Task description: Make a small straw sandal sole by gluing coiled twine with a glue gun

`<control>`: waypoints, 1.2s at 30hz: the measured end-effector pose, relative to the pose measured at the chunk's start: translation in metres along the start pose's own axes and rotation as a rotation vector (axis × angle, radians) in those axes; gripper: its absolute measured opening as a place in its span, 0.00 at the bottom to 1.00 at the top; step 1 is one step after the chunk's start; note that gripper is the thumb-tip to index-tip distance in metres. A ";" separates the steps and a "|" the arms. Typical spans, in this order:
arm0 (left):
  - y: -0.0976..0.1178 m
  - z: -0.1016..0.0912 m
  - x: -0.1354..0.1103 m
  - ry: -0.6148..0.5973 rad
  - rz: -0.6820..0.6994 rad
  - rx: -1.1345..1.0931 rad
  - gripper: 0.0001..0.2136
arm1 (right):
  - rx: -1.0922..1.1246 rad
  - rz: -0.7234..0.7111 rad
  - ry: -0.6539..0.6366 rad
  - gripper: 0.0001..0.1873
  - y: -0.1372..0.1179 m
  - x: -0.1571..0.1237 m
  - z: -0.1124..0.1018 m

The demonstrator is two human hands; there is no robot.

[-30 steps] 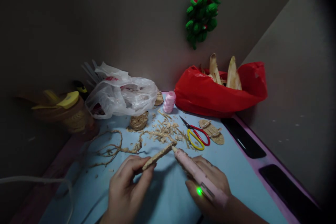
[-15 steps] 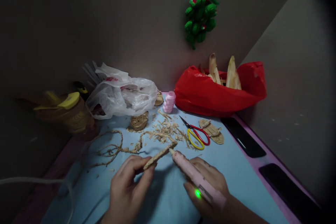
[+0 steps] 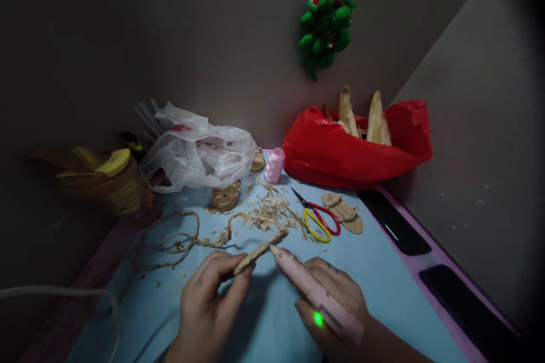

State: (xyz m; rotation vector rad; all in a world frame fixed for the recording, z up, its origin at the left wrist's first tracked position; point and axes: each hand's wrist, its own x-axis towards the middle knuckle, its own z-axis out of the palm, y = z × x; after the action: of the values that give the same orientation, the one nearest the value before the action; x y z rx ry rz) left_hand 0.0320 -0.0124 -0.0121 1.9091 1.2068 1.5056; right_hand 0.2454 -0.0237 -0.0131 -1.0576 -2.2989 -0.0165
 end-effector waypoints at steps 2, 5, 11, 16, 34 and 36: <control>0.000 0.000 0.000 -0.003 -0.002 -0.007 0.07 | -0.033 -0.019 0.024 0.34 -0.001 0.002 0.000; 0.000 0.000 0.000 -0.012 -0.014 0.000 0.07 | -0.062 -0.039 0.039 0.36 -0.003 0.005 -0.001; 0.001 0.001 0.000 -0.004 -0.007 0.018 0.06 | -0.058 -0.059 0.017 0.37 -0.007 0.007 -0.003; 0.002 0.001 0.000 -0.010 -0.011 0.020 0.06 | -0.070 -0.086 0.035 0.33 -0.010 0.011 -0.005; -0.001 0.003 0.000 -0.019 0.006 0.076 0.06 | -0.044 -0.092 0.065 0.27 -0.015 0.010 0.003; -0.001 0.003 0.000 -0.017 0.015 0.078 0.07 | -0.047 -0.099 0.062 0.27 -0.016 0.009 0.004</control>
State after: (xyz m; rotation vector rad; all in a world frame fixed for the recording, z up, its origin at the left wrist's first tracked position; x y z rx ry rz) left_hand 0.0340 -0.0111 -0.0141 1.9811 1.2641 1.4674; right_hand 0.2281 -0.0272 -0.0076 -0.9527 -2.3025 -0.1416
